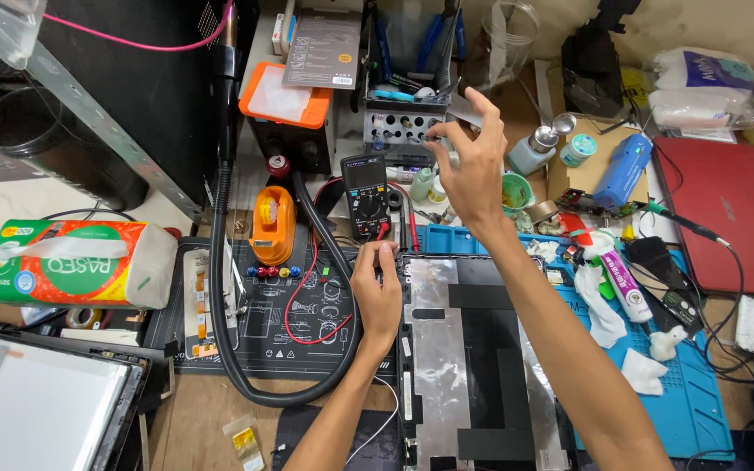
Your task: Disassembling and repairing a laptop screen assembly on a workbench
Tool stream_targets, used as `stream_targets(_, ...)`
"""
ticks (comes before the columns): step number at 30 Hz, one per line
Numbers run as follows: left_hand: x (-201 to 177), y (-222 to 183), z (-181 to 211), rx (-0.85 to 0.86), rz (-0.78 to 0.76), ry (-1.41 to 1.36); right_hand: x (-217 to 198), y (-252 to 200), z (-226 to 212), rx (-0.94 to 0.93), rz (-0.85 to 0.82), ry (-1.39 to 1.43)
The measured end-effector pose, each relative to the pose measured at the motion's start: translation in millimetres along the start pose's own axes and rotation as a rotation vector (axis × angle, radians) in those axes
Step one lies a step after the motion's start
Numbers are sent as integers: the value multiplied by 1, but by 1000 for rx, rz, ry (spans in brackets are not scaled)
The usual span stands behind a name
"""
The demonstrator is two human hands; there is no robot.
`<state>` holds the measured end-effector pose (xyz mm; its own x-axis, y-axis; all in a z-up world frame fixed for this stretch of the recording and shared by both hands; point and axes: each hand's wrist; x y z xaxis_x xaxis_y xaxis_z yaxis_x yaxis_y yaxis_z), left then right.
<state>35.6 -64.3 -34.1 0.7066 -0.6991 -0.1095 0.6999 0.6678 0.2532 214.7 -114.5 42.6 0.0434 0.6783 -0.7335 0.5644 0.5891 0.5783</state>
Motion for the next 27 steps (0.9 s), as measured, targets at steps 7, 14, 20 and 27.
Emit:
stream_targets(7,0,0,0,7,-23,-17,6,2,5,14,-19,-33)
stream_targets(14,1,0,-3,17,-21,7,-3,-17,1,42,9,51)
stream_targets(20,3,-2,-5,18,-15,28,-19,-73,-14,79,-55,167)
stream_targets(27,3,-5,-4,24,-30,68,-35,-159,-5,140,-369,98)
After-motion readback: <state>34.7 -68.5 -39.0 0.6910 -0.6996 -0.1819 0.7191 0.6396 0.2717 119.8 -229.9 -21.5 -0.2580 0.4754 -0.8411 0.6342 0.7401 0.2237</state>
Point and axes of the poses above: each hand's wrist, its own y-axis towards the middle knuckle, its own x-axis out of the palm, z = x × y, and after that the axes turned 11 degrees about -z, right-handed
